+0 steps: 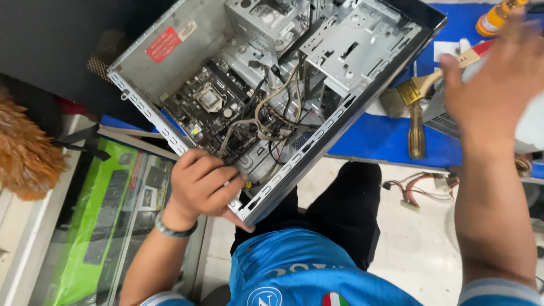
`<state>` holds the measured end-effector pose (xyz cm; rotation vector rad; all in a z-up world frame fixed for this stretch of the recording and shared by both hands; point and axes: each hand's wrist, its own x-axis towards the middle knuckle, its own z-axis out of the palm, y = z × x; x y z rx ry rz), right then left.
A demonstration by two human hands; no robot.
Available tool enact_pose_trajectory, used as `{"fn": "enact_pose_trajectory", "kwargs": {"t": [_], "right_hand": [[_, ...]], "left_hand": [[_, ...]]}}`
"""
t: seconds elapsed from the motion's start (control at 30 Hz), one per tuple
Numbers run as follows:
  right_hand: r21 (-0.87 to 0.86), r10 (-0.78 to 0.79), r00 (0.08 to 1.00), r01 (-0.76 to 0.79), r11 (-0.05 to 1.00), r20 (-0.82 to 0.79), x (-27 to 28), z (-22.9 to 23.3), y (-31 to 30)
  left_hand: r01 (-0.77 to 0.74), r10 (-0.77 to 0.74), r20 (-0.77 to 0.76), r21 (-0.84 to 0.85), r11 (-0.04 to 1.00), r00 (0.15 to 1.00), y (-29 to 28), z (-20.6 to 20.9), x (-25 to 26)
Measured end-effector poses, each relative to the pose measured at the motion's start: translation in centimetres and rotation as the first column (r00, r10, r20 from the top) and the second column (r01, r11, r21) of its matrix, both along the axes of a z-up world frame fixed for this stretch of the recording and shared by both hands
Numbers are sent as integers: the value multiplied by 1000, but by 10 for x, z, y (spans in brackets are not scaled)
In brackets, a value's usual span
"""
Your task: Disassembling a computer tower by removing screws from the drive bay, managing internal wiring, and cleaning components with a brush.
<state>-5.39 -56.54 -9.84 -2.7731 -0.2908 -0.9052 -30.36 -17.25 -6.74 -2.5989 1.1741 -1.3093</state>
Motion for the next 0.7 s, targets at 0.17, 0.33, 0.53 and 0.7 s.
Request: {"fn": "enact_pose_trajectory", "kwargs": {"t": [0.17, 0.33, 0.53, 0.7], "right_hand": [[-19, 162, 986, -163, 986, -40, 15, -28, 2], [266, 443, 893, -448, 854, 84, -16, -9, 14], [244, 317, 947, -295, 924, -56, -72, -16, 6], [364, 384, 919, -390, 846, 91, -139, -27, -22]], "left_hand": [[-15, 17, 73, -27, 1000, 997, -9, 3, 2], [-48, 56, 122, -67, 997, 991, -23, -5, 14], [-48, 53, 37, -135, 990, 998, -36, 1, 12], [-57, 55, -17, -130, 990, 998, -36, 1, 10]]}}
